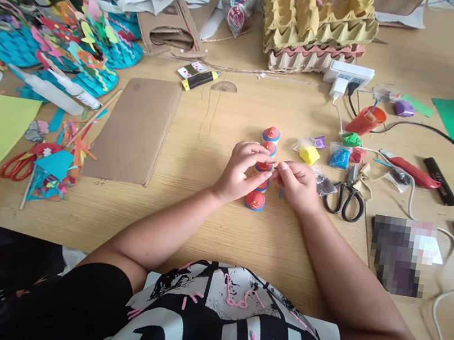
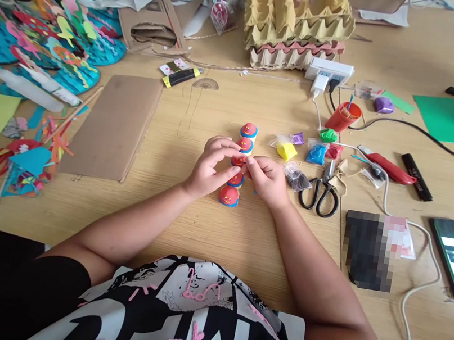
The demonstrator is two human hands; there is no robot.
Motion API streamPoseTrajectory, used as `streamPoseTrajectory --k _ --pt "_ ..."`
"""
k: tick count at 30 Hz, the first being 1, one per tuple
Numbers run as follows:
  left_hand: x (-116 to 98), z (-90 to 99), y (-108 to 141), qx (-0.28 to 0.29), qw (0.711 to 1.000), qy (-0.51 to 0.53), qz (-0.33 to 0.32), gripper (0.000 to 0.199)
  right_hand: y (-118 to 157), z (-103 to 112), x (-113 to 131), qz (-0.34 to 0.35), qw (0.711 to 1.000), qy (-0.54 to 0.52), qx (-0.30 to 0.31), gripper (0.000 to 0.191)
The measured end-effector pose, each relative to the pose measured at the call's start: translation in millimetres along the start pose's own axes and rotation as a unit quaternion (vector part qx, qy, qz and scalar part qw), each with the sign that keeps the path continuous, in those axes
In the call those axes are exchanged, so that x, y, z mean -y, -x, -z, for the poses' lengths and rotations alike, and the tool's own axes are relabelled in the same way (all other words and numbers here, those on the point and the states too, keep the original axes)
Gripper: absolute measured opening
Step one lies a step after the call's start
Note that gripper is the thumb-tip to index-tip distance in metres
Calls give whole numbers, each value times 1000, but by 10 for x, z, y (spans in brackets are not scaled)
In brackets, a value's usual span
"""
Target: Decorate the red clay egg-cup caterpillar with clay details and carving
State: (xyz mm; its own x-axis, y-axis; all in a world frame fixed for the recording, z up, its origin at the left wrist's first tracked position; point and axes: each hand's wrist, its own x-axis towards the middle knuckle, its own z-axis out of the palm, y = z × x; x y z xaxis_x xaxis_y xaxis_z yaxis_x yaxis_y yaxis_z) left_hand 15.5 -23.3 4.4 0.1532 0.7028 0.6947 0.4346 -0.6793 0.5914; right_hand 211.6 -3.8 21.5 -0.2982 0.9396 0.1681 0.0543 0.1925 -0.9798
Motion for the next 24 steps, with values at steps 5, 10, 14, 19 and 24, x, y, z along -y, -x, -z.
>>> streamPoseTrajectory --k 5,10,14,19,24 --pt "21 -13 15 8 1000 -3 17 23 23 -16 91 14 999 30 15 69" --pt "26 -15 0 0 999 35 38 17 36 -13 63 14 999 22 40 74" --pt "31 -23 -8 -20 993 50 104 31 21 -3 -25 10 999 -53 5 67" --pt "28 -35 -2 -40 988 79 126 35 24 -52 -25 41 997 -65 -1 49" --pt "14 -38 8 -33 990 74 113 31 57 -85 -16 63 998 -1 -27 37"
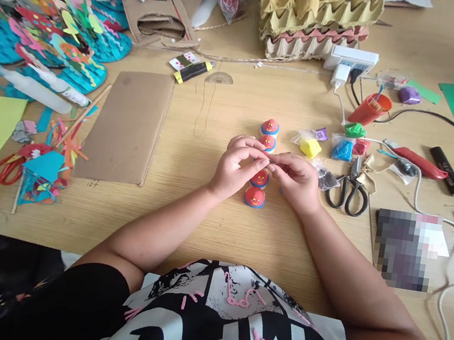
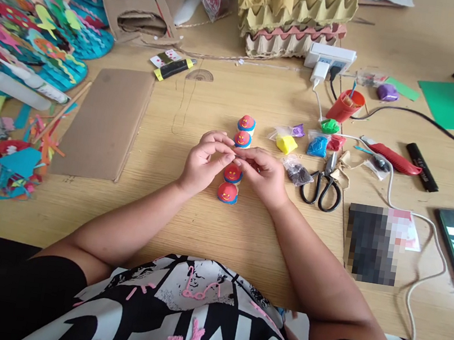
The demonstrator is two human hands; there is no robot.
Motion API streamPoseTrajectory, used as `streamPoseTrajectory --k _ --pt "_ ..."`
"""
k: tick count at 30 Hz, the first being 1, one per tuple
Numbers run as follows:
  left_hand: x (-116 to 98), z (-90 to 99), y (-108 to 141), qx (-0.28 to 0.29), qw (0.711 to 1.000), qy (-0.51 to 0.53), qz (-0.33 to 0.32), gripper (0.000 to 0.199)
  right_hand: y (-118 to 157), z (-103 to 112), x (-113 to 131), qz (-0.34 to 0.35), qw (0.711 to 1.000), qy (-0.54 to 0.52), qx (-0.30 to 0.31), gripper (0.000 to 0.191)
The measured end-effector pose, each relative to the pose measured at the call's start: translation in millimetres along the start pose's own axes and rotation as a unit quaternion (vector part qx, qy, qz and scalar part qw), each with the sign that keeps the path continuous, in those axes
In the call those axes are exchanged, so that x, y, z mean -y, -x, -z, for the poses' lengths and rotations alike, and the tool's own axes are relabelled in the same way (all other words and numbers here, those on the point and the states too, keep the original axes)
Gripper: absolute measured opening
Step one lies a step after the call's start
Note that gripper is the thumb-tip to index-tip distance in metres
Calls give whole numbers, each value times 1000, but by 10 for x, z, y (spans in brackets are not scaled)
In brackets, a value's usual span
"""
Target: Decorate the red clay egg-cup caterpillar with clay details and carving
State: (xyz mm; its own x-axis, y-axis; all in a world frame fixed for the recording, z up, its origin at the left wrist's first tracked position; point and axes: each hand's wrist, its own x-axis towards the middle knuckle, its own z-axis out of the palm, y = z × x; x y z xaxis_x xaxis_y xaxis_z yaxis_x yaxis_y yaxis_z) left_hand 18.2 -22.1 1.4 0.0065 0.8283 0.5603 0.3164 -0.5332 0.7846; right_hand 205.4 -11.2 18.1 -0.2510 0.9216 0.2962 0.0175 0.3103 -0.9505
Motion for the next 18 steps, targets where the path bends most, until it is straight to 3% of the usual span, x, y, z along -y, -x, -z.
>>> streamPoseTrajectory --k 9,18 --pt "-31 29 -26 10 998 -52 -19 33 18 -15 40 -12 1000 -17 -5 37" --pt "-54 47 -50 12 996 -81 -31 39 35 -20 47 21 999 9 -23 33"
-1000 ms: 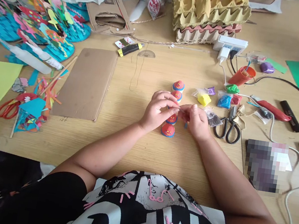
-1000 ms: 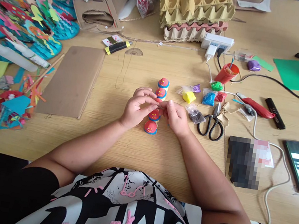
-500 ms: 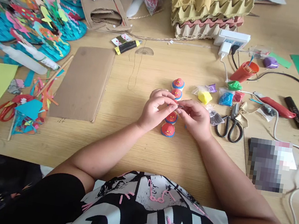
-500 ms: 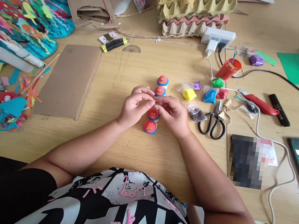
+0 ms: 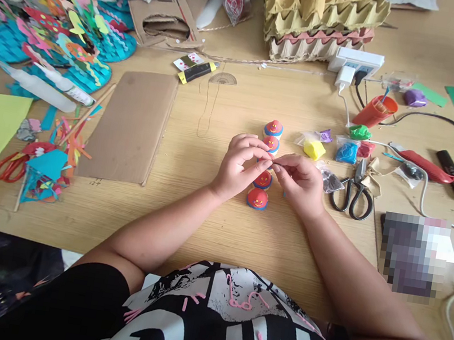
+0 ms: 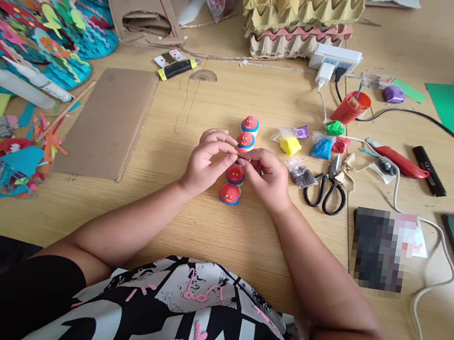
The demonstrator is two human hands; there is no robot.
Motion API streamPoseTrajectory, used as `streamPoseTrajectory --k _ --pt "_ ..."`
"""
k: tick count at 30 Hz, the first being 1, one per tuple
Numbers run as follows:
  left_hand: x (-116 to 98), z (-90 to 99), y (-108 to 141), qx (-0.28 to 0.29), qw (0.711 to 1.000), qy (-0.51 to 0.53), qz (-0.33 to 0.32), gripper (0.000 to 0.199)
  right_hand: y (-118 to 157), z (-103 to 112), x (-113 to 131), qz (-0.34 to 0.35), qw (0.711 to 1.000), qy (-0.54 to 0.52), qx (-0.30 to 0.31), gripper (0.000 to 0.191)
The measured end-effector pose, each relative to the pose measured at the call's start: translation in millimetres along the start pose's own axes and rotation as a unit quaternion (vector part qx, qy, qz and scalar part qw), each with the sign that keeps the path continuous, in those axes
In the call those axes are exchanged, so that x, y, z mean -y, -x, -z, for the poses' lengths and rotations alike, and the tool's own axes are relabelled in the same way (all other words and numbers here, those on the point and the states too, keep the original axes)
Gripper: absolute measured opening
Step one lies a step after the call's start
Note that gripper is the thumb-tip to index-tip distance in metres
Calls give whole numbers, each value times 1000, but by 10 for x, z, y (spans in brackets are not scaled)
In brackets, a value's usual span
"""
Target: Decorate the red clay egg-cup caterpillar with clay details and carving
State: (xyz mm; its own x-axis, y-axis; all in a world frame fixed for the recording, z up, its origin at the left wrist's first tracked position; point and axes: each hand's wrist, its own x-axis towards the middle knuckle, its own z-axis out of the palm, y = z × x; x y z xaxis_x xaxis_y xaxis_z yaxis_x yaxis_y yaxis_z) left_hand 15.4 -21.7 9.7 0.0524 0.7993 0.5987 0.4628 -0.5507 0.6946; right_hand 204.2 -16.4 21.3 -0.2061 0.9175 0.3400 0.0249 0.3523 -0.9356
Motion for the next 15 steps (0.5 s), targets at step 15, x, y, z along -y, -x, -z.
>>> streamPoseTrajectory --k 15 --pt "-10 -4 -2 12 1000 1 -13 31 -20 -29 65 -69 994 -84 9 45"
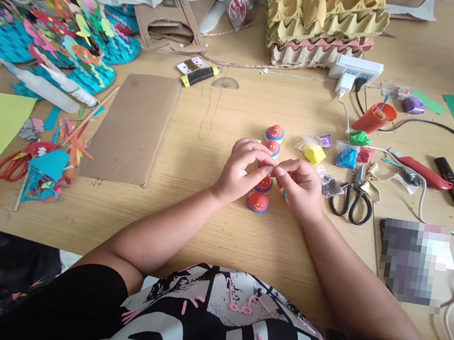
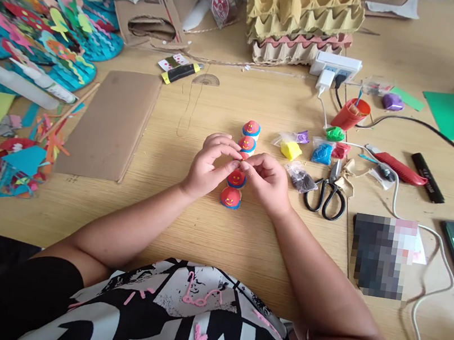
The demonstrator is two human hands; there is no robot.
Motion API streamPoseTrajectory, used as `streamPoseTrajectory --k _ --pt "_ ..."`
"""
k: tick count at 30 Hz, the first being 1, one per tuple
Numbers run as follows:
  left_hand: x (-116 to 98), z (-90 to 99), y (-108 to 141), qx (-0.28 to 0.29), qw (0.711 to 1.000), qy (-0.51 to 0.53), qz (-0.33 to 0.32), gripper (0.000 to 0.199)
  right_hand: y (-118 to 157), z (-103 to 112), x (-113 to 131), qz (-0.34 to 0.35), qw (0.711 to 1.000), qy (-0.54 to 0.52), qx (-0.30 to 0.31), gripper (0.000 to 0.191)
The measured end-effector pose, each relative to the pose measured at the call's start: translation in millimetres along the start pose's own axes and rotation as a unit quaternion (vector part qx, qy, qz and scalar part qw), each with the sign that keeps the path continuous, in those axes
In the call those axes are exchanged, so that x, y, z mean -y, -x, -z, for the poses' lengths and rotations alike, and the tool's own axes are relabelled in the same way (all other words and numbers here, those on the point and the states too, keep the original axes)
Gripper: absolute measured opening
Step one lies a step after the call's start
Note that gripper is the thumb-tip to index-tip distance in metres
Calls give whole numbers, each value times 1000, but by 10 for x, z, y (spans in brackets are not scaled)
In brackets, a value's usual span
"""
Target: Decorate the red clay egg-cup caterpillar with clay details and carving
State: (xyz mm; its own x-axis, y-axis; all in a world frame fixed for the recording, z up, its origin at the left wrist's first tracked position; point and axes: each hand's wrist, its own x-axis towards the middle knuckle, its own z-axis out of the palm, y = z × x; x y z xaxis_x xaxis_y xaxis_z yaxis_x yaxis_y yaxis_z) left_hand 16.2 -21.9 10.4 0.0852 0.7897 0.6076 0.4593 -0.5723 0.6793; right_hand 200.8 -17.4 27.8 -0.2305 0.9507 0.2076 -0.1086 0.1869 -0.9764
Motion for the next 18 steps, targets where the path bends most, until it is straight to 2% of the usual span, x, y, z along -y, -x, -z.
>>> streamPoseTrajectory --k 5,10,14,18 --pt "-2 8 2 -1 1000 19 7 32 -8 22 -16 -9 1000 7 11 46" --pt "-2 12 -6 -8 1000 15 14 35 -31 60 -68 -5 999 -41 10 38" --pt "5 10 -8 -19 999 34 -1 28 -24 54 -100 -8 998 -46 31 44" --pt "11 8 -2 -13 999 39 -2 29 1 41 -98 3 1000 -3 16 31"
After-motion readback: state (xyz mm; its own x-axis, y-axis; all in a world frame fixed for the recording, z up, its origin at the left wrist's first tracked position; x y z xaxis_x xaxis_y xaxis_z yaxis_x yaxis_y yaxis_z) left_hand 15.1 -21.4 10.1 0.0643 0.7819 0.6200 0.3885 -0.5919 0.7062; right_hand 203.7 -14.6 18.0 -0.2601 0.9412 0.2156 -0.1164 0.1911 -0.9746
